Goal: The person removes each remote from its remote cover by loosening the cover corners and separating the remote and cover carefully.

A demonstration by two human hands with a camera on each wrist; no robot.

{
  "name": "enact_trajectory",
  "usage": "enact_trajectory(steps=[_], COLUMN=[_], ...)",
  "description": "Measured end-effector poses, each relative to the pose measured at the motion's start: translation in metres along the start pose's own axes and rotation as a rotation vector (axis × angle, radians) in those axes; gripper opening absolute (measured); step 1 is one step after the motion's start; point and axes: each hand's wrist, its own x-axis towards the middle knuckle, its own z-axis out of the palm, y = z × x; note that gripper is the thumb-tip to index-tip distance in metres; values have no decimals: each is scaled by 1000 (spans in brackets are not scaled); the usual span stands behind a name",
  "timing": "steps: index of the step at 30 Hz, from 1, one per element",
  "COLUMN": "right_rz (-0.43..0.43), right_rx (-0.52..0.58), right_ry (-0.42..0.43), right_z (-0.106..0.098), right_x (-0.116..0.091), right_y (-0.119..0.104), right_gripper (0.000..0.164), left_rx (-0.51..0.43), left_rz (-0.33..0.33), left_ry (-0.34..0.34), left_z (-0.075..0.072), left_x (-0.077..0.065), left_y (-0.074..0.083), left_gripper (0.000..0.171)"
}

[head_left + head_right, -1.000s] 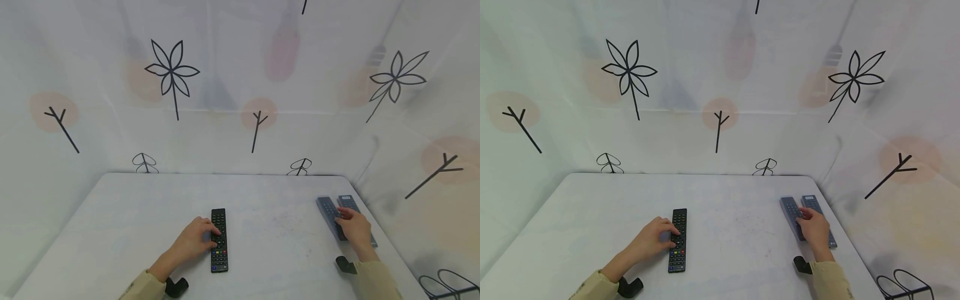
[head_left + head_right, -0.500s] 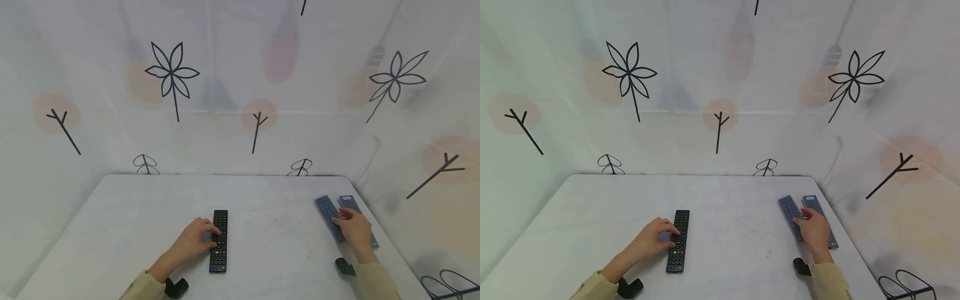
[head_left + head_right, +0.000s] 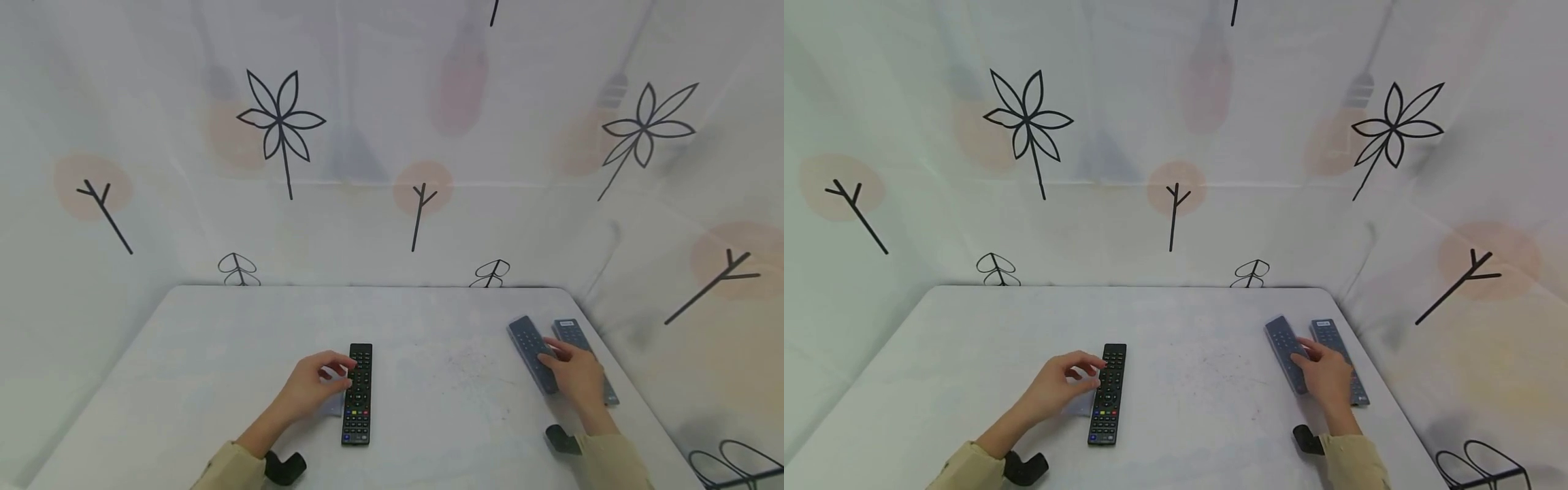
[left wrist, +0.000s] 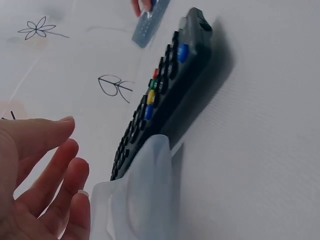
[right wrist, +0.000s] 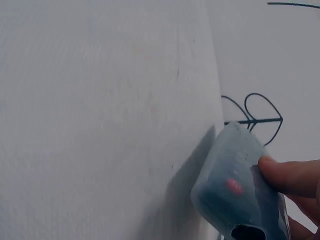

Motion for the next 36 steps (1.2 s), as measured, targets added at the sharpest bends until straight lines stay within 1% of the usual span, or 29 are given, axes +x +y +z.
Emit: enact_trajectory(steps=[2, 6, 13, 15, 19, 23, 27, 30, 36], right_rz=[15, -5, -69, -86, -114, -116, -108, -105, -134], right_rx=[63, 158, 246, 282, 312, 339, 384, 433, 492], right_ry=[-39, -142, -269, -303, -347, -391, -440, -478, -586], right_z=[1, 3, 7, 10, 17, 25, 31, 34, 36], right_x=[-4, -14, -37, -43, -56, -71, -86, -96, -111], right_y=[-5, -18, -44, -51, -63, -74, -86, -94, -108], right_gripper=[48, 51, 54, 53, 51, 48, 45, 44, 46], left_rx=[-46, -118, -195, -206, -223, -248, -329, -369, -353], left_rz=[-27, -63, -109, -123, -142, -124, -109, -101, -65], left_ry=[12, 39, 76, 77, 66, 34, -35, -89, -149], left_z=[-1, -2, -1, 0, 4, 7, 8, 10, 15], left_x=[1, 2, 5, 6, 10, 13, 15, 16, 18], left_y=[1, 5, 12, 15, 20, 25, 29, 31, 34], left_gripper=[29, 37, 54, 57, 64, 69, 67, 66, 64])
